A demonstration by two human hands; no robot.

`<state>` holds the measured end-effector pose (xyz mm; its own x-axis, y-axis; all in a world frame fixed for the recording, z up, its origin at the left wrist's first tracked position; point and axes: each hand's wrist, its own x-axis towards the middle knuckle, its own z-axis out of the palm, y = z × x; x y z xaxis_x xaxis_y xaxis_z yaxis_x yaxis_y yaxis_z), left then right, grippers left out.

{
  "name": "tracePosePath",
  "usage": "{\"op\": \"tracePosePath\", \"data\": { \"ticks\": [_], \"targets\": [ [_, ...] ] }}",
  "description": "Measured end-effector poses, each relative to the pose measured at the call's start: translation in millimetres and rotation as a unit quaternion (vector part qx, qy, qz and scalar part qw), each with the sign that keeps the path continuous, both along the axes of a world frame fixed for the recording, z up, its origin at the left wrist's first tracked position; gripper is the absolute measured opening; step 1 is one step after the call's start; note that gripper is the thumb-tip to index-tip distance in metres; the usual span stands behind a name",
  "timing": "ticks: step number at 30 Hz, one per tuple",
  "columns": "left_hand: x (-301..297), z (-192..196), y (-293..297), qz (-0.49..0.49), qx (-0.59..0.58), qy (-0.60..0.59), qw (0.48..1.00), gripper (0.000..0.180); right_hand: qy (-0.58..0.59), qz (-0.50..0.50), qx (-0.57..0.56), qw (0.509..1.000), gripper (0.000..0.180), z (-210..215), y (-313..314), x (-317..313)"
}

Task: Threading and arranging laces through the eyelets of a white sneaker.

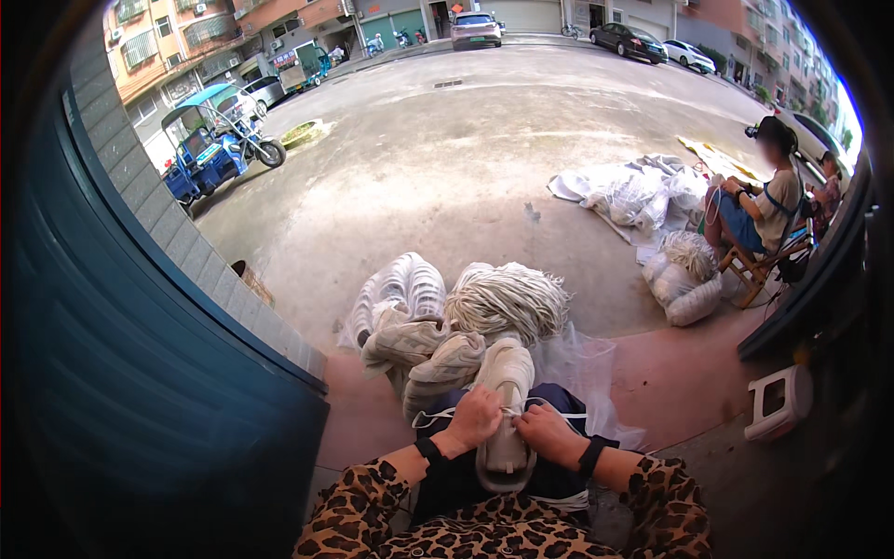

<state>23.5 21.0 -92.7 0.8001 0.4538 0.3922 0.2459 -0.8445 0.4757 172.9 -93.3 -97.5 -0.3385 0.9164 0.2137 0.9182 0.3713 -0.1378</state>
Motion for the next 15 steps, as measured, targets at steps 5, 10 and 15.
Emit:
{"op": "tracePosePath", "data": {
  "ticks": [5, 10, 15],
  "targets": [
    [-3.0, -10.0, -8.7, 0.005, -0.174, -0.033, 0.984, 0.01, -0.011, 0.005, -0.019, 1.0, 0.014, 17.3, -1.6, -1.6],
    [13.6, 7.7, 12.5, -0.006, -0.426, 0.039, 0.904, 0.016, 0.379, 0.027, 0.13, 0.916, 0.018, 45.8, -9.6, -1.4],
    [35.4, 43.3, 6.7, 0.01, -0.381, 0.106, 0.918, 0.014, 0.46, -0.065, 0.299, 0.833, 0.012, 248.8, -75.1, 145.7]
  ]
}}
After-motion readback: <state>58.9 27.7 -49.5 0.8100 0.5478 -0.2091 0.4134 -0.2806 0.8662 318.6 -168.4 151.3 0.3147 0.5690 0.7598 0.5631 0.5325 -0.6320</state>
